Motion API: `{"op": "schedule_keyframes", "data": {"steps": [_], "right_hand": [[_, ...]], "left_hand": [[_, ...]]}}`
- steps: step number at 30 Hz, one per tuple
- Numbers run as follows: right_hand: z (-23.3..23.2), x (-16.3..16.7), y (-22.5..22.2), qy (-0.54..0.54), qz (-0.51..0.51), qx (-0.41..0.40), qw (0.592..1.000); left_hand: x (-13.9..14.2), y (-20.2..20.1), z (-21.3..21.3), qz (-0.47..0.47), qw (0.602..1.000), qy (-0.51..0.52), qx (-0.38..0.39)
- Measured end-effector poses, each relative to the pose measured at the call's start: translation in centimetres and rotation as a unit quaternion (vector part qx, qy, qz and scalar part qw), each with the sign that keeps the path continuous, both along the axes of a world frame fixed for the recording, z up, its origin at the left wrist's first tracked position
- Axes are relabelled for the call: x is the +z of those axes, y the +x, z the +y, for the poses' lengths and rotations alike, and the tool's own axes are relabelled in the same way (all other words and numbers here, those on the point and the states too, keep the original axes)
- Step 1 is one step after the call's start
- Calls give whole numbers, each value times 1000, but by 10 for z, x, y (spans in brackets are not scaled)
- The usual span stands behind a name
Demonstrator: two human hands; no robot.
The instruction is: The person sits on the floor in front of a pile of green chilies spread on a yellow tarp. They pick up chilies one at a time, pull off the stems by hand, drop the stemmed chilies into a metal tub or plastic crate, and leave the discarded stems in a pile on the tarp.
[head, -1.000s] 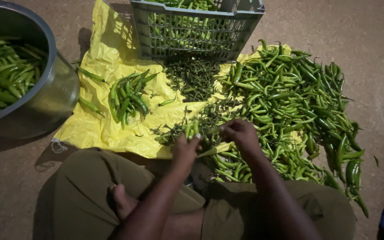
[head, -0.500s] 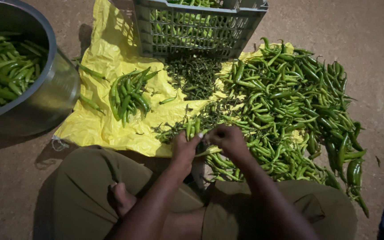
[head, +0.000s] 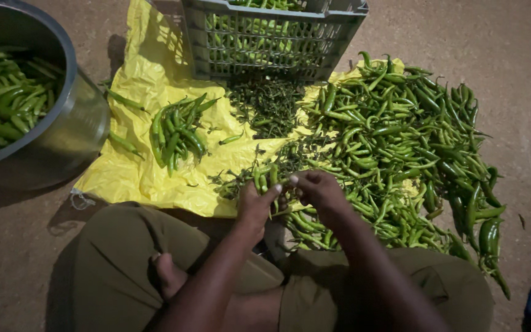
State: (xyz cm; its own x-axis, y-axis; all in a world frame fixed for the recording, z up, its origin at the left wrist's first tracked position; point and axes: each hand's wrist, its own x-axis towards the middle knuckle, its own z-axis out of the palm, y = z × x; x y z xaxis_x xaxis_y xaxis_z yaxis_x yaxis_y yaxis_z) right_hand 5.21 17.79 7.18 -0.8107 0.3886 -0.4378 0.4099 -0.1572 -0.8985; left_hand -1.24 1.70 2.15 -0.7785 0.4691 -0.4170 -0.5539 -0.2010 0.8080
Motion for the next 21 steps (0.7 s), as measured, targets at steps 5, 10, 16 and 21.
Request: {"op": "schedule_keyframes", "data": {"steps": [5,10,16,21], "right_hand": [[-12,-2,-1,373,51,24,926],[-30,-15,-1,639,131,30,757],[-2,-8,-10,435,68,-49,897],[12,2,-5,49,46,43,997]], "left_hand": [[-9,2,6,75,989,-127,-11],[-19,1,7,128,963,-236,1],[-18,1,3,9,996,-88,-8],[-20,3,2,127,972,-191,-39]]}}
